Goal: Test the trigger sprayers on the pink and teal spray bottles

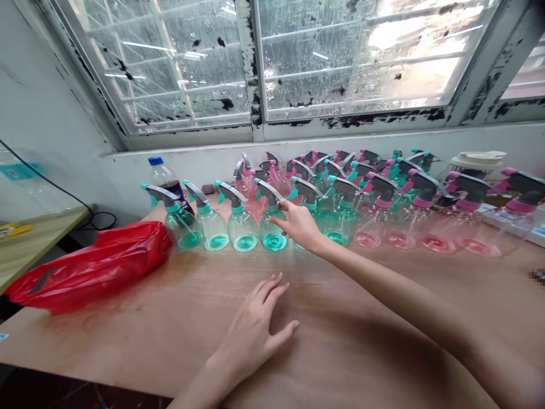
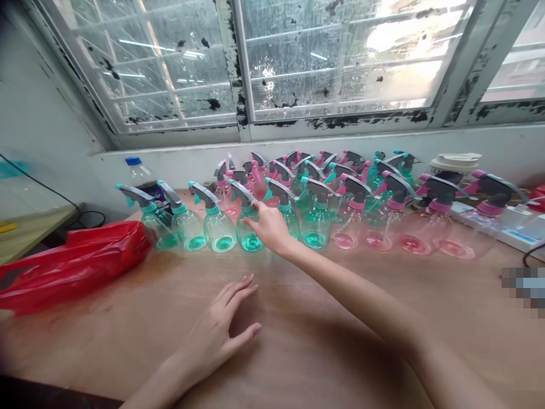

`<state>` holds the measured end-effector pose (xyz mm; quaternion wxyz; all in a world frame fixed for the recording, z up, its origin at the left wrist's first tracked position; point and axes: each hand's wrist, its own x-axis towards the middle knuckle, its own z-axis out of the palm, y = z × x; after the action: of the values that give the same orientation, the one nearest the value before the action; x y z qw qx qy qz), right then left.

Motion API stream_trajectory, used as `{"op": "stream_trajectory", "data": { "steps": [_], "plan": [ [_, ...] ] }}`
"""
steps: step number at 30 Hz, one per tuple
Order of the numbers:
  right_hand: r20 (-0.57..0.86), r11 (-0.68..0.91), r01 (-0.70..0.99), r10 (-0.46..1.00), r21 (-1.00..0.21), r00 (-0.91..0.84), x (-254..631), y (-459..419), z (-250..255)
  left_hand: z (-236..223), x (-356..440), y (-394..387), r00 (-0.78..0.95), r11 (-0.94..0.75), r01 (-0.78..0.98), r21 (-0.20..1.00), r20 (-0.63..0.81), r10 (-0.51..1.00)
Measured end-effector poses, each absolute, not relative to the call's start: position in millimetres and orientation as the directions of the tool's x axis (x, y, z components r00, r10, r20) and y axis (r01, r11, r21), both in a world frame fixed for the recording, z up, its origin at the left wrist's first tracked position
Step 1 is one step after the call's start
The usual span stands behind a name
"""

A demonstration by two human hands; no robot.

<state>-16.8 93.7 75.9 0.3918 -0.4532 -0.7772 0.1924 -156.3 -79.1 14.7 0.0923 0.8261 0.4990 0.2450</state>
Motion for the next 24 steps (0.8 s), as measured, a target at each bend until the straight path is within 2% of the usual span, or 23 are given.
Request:
{"op": "stream_trajectory", "data": {
  "steps": [7, 12, 18, 24],
  "plan": [
    [0.468, 0.546, 0.536, 0.835, -0.644, -0.288, -6.7, 77.8, 78.2, 14.7, -155.5, -78.0, 0.392, -0.473, 0.804, 0.362, 0.276, 0.878],
    [0.496, 0.581, 0.520, 0.812, -0.626, -0.308, 32.7, 58.6, 76.3, 15.1, -155.6, -78.0, 0.401, -0.477, 0.814, 0.330, 0.274, 0.874],
    [0.514, 0.516, 0.593, 0.836, -0.618, -0.192, 85.9, 56.3, 65.2, 16.8, -155.4, -76.5, 0.404, -0.484, 0.820, 0.307, 0.288, 0.868],
    [0.481, 0.437, 0.675, 0.866, -0.595, -0.137, 83.4, 66.9, 58.0, 16.6, -156.3, -76.4, 0.390, -0.476, 0.822, 0.311, 0.300, 0.870]
  ]
}}
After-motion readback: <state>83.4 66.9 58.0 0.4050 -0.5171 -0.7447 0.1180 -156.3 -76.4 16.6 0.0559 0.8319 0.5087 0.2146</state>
